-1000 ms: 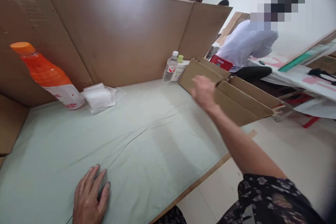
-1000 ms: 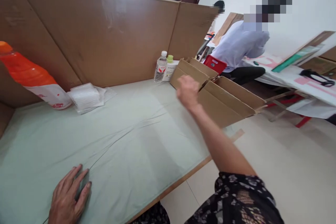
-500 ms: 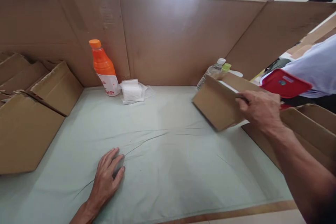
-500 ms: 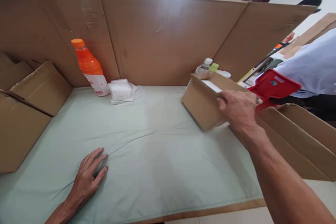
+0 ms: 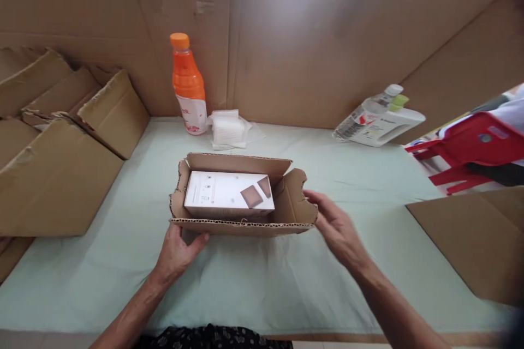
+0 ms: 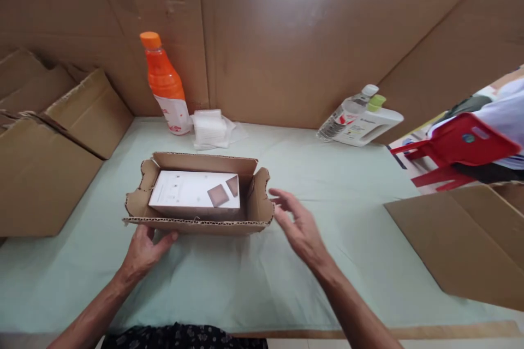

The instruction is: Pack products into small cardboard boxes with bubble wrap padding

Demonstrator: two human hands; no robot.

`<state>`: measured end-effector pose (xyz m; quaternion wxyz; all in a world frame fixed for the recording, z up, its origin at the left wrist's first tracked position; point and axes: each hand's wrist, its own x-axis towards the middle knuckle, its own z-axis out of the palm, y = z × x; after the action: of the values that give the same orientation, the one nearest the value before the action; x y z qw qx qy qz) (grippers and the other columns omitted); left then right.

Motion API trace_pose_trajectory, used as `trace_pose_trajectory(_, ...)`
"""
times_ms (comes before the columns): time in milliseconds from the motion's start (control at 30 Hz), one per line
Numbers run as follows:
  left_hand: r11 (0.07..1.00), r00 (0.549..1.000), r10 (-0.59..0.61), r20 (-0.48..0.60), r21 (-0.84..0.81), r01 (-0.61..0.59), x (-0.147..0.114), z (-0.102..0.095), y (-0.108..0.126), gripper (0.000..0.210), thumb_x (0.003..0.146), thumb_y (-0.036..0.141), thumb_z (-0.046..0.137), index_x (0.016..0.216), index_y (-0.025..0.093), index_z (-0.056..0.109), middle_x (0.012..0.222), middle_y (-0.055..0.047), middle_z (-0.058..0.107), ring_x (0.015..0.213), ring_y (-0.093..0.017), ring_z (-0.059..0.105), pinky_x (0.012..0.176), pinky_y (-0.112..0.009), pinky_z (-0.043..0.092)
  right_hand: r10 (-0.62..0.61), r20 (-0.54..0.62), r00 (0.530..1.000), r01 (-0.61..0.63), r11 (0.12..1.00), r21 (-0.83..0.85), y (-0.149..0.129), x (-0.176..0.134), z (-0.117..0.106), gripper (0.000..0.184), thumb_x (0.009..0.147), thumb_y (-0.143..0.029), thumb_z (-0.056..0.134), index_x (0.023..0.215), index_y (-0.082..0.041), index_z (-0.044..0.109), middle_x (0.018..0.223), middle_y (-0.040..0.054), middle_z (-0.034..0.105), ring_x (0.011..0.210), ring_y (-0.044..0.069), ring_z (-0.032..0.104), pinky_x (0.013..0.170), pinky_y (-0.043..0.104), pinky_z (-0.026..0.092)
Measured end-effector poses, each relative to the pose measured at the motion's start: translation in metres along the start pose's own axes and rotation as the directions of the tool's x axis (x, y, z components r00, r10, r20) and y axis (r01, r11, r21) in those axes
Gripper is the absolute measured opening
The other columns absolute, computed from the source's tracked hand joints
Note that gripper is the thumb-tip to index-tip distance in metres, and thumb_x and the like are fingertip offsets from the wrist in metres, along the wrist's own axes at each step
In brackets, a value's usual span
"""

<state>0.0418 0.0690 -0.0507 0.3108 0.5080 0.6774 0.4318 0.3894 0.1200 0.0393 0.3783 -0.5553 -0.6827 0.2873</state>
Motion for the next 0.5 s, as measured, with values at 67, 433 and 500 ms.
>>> trace_pose_trajectory(67, 0.999, 0.999, -0.043, -0.011, -0.012, 0.043, -0.003, -0.005, -0.006, 0.066, 0.064, 0.065, 0.078, 0.105, 0.016, 0.066, 0.110, -0.017, 0.071, 0.114, -0.039, 0.066, 0.101, -0.057, 0.052, 0.078, 0.086, 0.993, -0.092, 0.981, 0.171, 0.012, -0.001, 0.035, 0.049, 0.097, -0.058, 0.051, 0.126, -0.023, 0.069, 0.119, 0.0088, 0.075, 0.107, 0.026, 0.070, 0.090, 0.039, 0.059)
trace_pose_trajectory(433, 0.976, 0.942, -0.103, -0.319, -0.216, 0.034, -0.020, -0.032, -0.049, 0.076, 0.074, 0.055, 0.078, 0.134, 0.016, 0.054, 0.111, -0.013, 0.068, 0.109, -0.031, 0.066, 0.104, -0.047, 0.051, -0.250, 0.200, 0.947, 0.271, 0.959, -0.088, -0.018, 0.122, 0.098, 0.034, 0.096, -0.033, 0.053, 0.124, -0.021, 0.069, 0.131, 0.0108, 0.069, 0.123, 0.028, 0.061, 0.104, 0.043, 0.049)
trace_pose_trajectory(500, 0.981, 0.937, -0.092, -0.337, -0.192, 0.027, -0.023, -0.027, -0.058, 0.079, 0.072, 0.057, 0.079, 0.133, 0.015, 0.054, 0.105, -0.012, 0.068, 0.102, -0.030, 0.067, 0.100, -0.048, 0.053, -0.305, 0.203, 0.930, 0.356, 0.883, -0.305, -0.033, 0.176, 0.124, 0.038, 0.093, -0.032, 0.061, 0.128, -0.018, 0.067, 0.137, 0.0143, 0.064, 0.127, 0.031, 0.056, 0.107, 0.047, 0.044)
